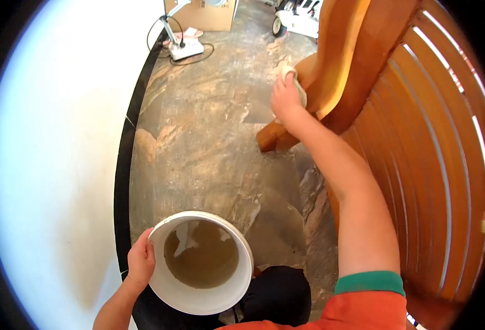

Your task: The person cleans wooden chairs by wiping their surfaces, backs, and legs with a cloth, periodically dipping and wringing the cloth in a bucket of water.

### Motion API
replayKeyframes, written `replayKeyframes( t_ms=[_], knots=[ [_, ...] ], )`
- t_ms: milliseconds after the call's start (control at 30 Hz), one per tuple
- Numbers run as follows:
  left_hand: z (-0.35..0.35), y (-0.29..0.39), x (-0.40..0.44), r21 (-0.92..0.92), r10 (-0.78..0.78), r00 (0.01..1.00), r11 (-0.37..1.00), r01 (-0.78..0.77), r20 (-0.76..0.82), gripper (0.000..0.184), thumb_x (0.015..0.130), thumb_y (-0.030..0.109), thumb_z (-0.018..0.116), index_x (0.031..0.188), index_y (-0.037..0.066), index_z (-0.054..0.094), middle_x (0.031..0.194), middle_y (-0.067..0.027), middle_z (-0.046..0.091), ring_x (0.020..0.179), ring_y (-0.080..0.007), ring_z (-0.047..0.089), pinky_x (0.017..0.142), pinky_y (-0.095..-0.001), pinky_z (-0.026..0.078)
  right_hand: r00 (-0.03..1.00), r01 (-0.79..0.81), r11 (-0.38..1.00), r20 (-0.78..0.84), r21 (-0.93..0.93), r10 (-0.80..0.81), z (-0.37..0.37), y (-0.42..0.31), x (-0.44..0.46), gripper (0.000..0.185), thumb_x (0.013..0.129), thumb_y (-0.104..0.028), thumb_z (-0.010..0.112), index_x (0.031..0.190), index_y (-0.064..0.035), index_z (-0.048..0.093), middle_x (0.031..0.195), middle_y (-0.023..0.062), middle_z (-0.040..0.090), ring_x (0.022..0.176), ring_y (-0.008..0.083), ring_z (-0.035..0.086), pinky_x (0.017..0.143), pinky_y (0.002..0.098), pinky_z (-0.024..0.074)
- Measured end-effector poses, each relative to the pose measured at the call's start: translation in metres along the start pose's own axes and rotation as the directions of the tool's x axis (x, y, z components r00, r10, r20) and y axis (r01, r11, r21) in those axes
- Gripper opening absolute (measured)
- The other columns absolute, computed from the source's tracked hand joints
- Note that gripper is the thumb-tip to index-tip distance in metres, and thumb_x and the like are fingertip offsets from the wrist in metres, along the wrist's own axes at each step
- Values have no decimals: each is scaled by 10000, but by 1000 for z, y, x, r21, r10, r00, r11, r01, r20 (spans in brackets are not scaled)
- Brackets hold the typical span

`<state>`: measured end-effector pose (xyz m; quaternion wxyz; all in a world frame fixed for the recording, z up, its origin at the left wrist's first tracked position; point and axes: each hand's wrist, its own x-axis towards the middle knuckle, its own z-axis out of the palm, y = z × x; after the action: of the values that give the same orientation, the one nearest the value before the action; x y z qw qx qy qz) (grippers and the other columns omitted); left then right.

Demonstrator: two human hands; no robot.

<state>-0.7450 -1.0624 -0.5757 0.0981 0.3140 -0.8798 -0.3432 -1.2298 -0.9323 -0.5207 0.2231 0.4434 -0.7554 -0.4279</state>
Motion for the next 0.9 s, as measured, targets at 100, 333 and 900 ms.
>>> replayKeyframes(
  t_ms=[100, 333, 900],
  knots=[
    [0, -3, -3, -29, -11, 1000, 1000, 11, 8, 294, 830, 40, 503, 1118, 80, 546, 916, -191, 611, 847, -358, 585, 727, -407, 467, 976, -214, 975, -55, -57, 211, -60, 74, 2, 284, 813, -208, 494, 1011, -89, 659, 1146, 140, 555, 1189, 323, 405, 953, 589, 214],
    [-3, -4, -2, -67, 10, 1000, 998, -10, 2, 292, 840, 54, 485, 1125, 78, 543, 953, -182, 611, 885, -353, 582, 758, -407, 466, 961, -273, 956, -14, 103, 276, -29, 54, 10, 254, 827, -199, 494, 988, -123, 674, 1065, 77, 589, 1094, 265, 493, 945, 583, 246],
    [-3, -1, -1, -32, 6, 999, 999, -4, 52, 315, 841, 66, 474, 1153, 88, 520, 968, -179, 604, 896, -353, 572, 762, -422, 454, 984, 144, 983, -122, 114, -130, 60, -37, -85, 205, 774, -255, 528, 833, -175, 707, 1022, 0, 576, 1109, 183, 453, 1055, 575, 119]
  ],
)
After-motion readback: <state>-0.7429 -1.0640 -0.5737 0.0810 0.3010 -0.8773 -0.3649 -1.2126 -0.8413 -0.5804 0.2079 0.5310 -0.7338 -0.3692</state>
